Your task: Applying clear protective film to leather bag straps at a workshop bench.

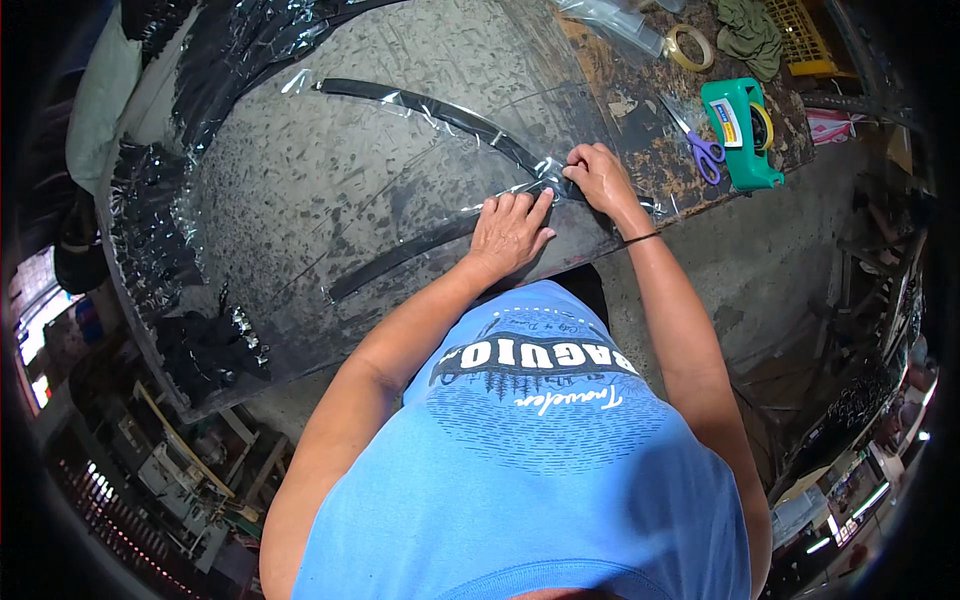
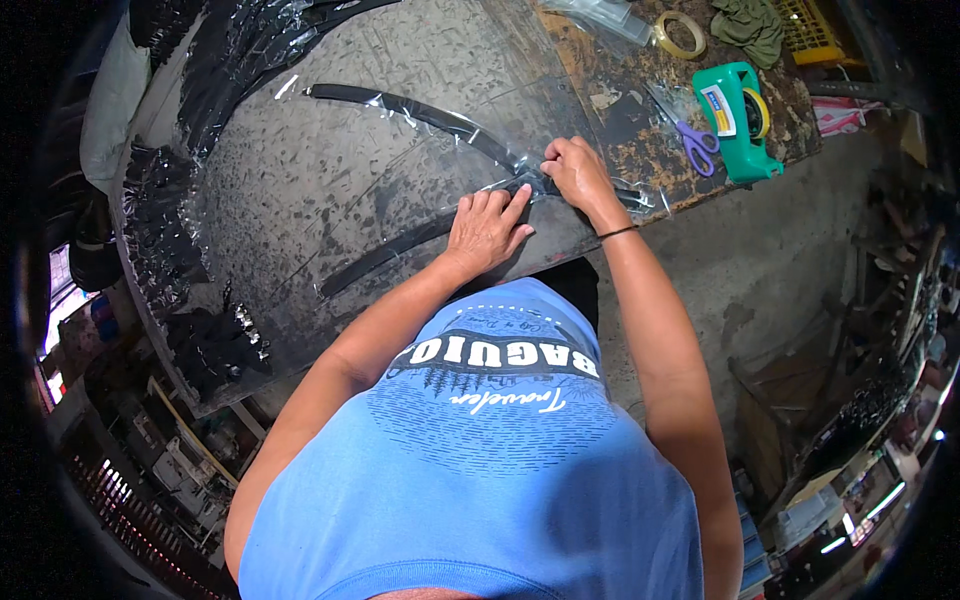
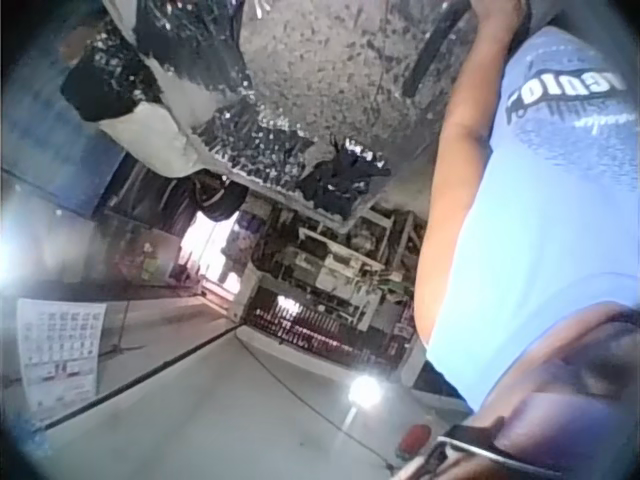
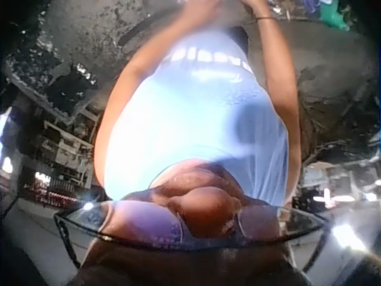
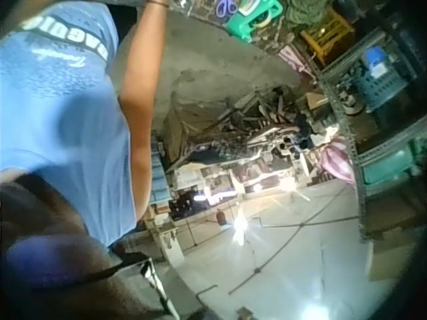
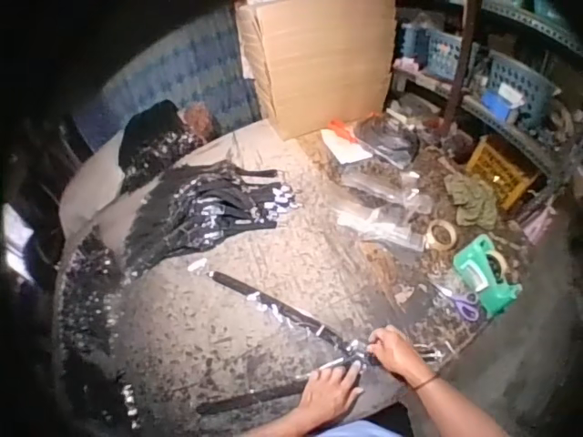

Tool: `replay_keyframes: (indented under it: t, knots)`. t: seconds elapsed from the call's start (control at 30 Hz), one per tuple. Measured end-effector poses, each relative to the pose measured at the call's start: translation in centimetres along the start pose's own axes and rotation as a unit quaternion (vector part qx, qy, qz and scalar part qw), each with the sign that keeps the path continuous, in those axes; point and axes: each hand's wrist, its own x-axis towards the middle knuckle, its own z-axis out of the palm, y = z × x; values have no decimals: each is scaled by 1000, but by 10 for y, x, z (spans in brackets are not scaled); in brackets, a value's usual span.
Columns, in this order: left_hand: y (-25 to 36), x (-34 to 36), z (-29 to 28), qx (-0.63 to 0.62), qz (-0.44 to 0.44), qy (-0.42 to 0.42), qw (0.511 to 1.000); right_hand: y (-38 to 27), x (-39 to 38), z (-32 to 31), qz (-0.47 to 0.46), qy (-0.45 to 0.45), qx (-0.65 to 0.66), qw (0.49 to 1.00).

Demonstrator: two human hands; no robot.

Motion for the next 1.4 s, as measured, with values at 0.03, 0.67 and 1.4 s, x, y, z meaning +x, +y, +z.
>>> replay_keyframes:
  t: [0.03,0.67,1.4]
  knots:
    - [0,0,0,1,-3,7,1000,-1,3,0,12,-19,-22,999]
    - [-1,5,-3,-4,19,9,1000,2,-31,2,-93,93,-49,990]
    - [-3,5,-2,-20,21,-3,1000,-21,-20,-1,359,-48,396,844]
